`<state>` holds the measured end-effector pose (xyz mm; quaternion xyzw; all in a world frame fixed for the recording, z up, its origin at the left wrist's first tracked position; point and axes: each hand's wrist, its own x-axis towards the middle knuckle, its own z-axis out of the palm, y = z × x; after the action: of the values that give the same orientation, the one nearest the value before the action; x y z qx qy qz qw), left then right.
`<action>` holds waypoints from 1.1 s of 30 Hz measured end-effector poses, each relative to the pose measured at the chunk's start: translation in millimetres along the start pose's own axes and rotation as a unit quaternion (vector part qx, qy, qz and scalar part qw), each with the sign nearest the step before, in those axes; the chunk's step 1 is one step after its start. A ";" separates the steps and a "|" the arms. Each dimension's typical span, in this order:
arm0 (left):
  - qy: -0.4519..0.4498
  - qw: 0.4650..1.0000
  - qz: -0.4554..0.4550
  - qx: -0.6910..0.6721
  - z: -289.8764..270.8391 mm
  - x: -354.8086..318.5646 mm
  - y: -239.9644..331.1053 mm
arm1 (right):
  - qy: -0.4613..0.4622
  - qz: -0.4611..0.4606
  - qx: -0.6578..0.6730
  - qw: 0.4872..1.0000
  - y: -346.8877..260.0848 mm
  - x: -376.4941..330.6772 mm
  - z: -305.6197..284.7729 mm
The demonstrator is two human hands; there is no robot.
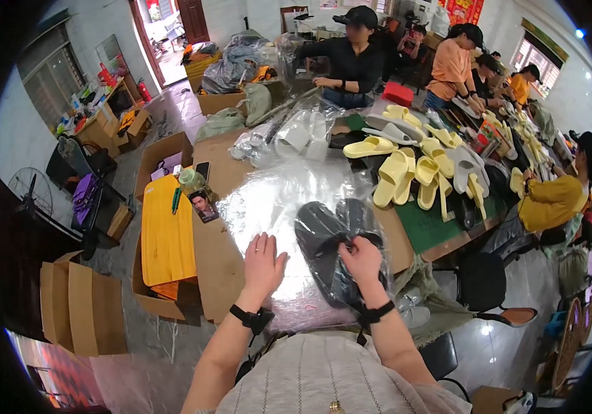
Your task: Sorting and organizing manufactured slippers and plastic bags at a factory workstation.
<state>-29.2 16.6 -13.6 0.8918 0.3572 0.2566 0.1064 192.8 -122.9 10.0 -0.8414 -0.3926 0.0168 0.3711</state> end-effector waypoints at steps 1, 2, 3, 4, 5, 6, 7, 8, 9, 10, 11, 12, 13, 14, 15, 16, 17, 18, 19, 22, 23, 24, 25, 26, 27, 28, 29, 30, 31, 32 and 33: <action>-0.004 1.000 0.003 -0.002 -3.3 0.8 2.5 | 0.022 0.011 0.025 0.999 13.2 -8.6 -9.1; -0.007 1.000 0.014 0.002 -9.7 2.1 5.3 | 0.045 0.020 0.052 0.997 27.8 -18.4 -20.8; -0.010 1.000 0.025 0.005 -13.4 3.1 6.7 | 0.050 0.081 0.118 0.988 45.8 -29.6 -31.7; -0.014 1.000 0.026 0.004 -15.4 2.4 6.0 | 0.052 0.140 0.185 0.971 65.8 -41.2 -41.0; -0.004 0.999 0.041 0.002 -16.3 2.3 6.2 | 0.084 0.175 0.230 0.954 95.1 -52.1 -47.1; 0.006 0.998 0.055 0.000 -17.9 2.1 6.0 | 0.115 0.211 0.273 0.932 124.1 -63.5 -52.9; 0.000 0.999 0.054 0.002 -21.3 0.1 5.1 | 0.135 0.218 0.276 0.926 143.0 -74.0 -61.9; -0.024 0.998 0.052 -0.017 -24.2 -0.6 6.4 | 0.158 0.227 0.277 0.920 161.5 -84.9 -73.0; -0.051 0.996 0.055 -0.040 -25.8 0.3 9.8 | 0.188 0.272 0.245 0.911 186.4 -97.4 -79.3; -0.061 0.995 0.063 -0.045 -28.5 1.0 13.9 | 0.217 0.317 0.211 0.899 220.4 -112.9 -79.6; -0.098 0.992 0.063 -0.053 -32.6 3.4 20.0 | 0.223 0.339 0.173 0.897 269.0 -136.7 -80.2; -0.136 0.987 0.058 -0.056 -35.3 3.3 21.8 | 0.226 0.350 0.168 0.893 276.6 -145.3 -77.5; -0.130 0.987 0.057 -0.073 -42.7 -0.5 22.9 | 0.220 0.382 0.107 0.891 280.4 -151.7 -77.2; -0.143 0.984 0.064 -0.079 -46.8 -4.6 24.3 | 0.215 0.415 0.042 0.883 286.7 -164.1 -79.7; -0.148 0.984 0.066 -0.069 -51.0 -5.4 28.4 | 0.213 0.462 0.052 0.859 307.5 -181.2 -76.9; -0.151 0.984 0.068 -0.058 -53.9 -6.6 31.2 | 0.188 0.478 0.028 0.858 330.6 -197.0 -76.1; -0.161 0.982 0.075 -0.066 -53.6 -10.1 30.6 | 0.188 0.493 0.028 0.849 341.3 -207.8 -72.8; -0.166 0.981 0.076 -0.070 -54.9 -15.5 27.4 | 0.181 0.506 0.031 0.843 338.3 -211.0 -67.2; -0.171 0.980 0.076 -0.073 -56.5 -18.8 25.9 | 0.158 0.520 -0.006 0.839 336.2 -214.5 -66.4; -0.259 0.960 0.027 -0.106 -71.9 -12.5 35.0 | 0.088 0.550 -0.084 0.826 359.5 -227.3 -67.6; -0.254 0.959 0.006 -0.128 -76.9 -12.4 39.8 | 0.088 0.553 -0.086 0.824 373.3 -231.5 -66.2; -0.259 0.957 0.008 -0.131 -75.1 -10.9 39.8 | 0.078 0.564 -0.102 0.816 387.8 -236.4 -66.4; -0.245 0.960 -0.002 -0.137 -73.5 -8.2 37.2 | 0.068 0.574 -0.118 0.807 401.7 -241.6 -67.4; -0.230 0.963 -0.014 -0.140 -72.6 -5.0 35.4 | 0.067 0.577 -0.120 0.805 409.1 -241.1 -66.5; -0.230 0.965 -0.020 -0.122 -70.9 -1.4 35.7 | 0.067 0.567 -0.139 0.809 417.7 -238.3 -67.2; -0.233 0.964 -0.020 -0.125 -67.6 1.6 39.4 | 0.068 0.557 -0.158 0.813 426.6 -235.5 -70.5; -0.209 0.972 -0.014 -0.109 -65.2 5.4 44.2 | 0.065 0.558 -0.156 0.812 426.7 -228.6 -68.3; -0.182 0.979 -0.013 -0.087 -66.5 6.7 46.8 | 0.060 0.533 -0.124 0.835 416.2 -213.4 -61.1; -0.182 0.979 -0.021 -0.085 -64.4 3.5 37.9 | 0.056 0.505 -0.091 0.857 406.0 -195.6 -56.1; -0.179 0.980 -0.025 -0.085 -58.4 6.3 38.7 | 0.058 0.477 -0.062 0.875 405.9 -179.6 -56.5; -0.163 0.984 -0.018 -0.074 -53.5 9.7 40.1 | 0.028 0.459 -0.064 0.886 406.5 -158.8 -54.0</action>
<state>-28.4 -5.2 50.3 0.9048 0.3308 0.1319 0.2336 363.7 -432.1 -251.9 -0.9494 0.0481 0.1369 0.2784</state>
